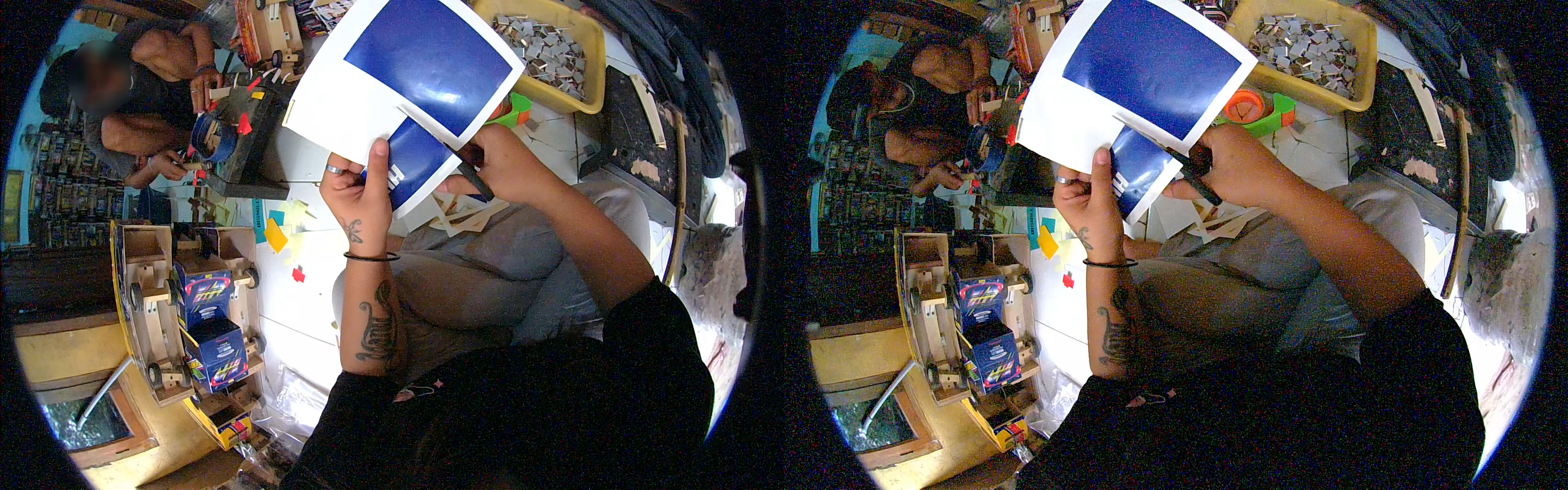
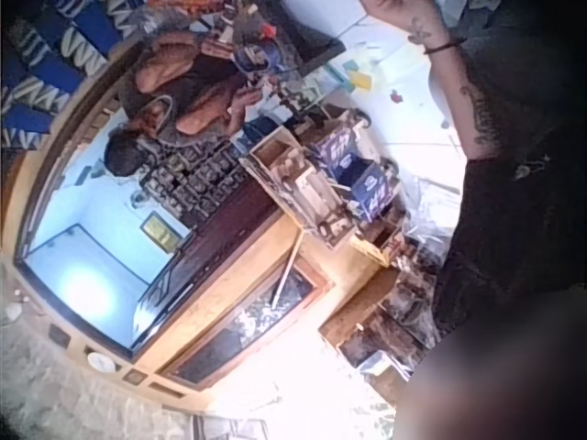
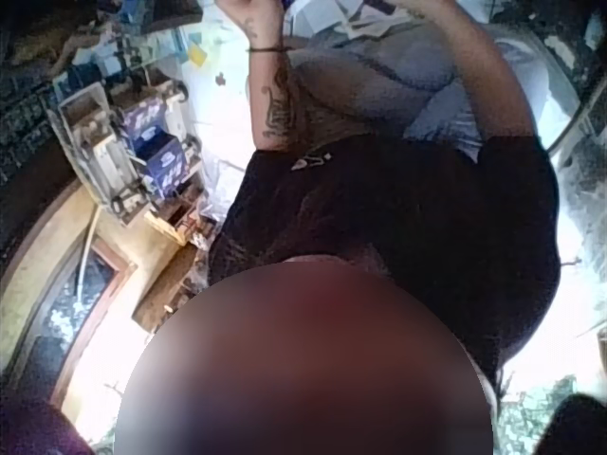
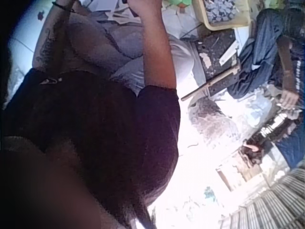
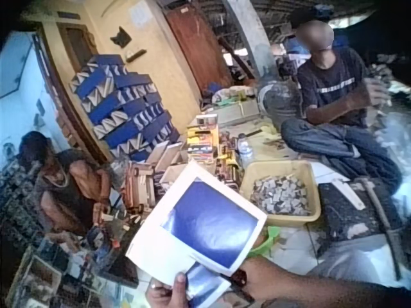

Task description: The person sits on the floor and uses scissors to cut blue and yellow printed paper sheets into smaller pieces. The person holds the paper with one hand and cuts with the other, placing cut pieces on the floor.

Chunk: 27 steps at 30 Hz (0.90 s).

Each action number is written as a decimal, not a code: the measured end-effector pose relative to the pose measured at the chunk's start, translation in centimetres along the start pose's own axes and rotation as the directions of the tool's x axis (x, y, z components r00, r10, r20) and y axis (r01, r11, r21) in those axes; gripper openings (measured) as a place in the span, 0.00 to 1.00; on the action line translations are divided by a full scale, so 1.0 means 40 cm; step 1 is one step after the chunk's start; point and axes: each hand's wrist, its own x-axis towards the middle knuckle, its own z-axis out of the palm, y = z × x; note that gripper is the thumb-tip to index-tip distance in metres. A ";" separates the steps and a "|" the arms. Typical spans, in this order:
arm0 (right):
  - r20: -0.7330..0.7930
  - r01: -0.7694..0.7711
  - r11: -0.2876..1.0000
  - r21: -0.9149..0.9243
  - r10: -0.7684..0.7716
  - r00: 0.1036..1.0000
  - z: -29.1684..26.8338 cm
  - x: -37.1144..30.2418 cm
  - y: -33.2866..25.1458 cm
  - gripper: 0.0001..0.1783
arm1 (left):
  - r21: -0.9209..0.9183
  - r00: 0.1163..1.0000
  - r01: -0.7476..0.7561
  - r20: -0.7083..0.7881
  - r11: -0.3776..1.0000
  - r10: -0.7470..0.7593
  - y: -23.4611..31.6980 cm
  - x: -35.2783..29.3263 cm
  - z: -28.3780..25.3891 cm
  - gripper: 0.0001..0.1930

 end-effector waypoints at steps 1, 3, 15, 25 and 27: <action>0.005 -0.043 0.999 -0.017 0.043 0.999 -0.003 -0.001 -0.001 0.25 | 0.014 1.000 0.010 0.000 1.000 -0.010 0.000 0.000 -0.001 0.08; 0.013 -0.098 0.994 -0.047 0.099 0.995 -0.005 0.000 -0.004 0.26 | 0.035 1.000 0.020 -0.001 0.999 -0.020 -0.002 0.000 -0.003 0.08; -0.085 0.142 0.989 -0.048 -0.146 0.986 -0.003 -0.002 -0.013 0.31 | 0.051 1.000 0.024 -0.006 0.998 -0.024 -0.009 0.001 0.003 0.09; -0.028 -0.063 0.998 0.005 0.063 0.998 -0.007 -0.001 -0.009 0.29 | 0.058 0.994 0.105 0.025 0.993 -0.107 -0.013 0.009 0.002 0.10; -0.056 -0.054 0.998 0.029 0.056 0.997 -0.004 0.003 0.004 0.28 | 0.166 0.996 -0.036 -0.071 0.985 0.049 -0.016 0.017 0.012 0.12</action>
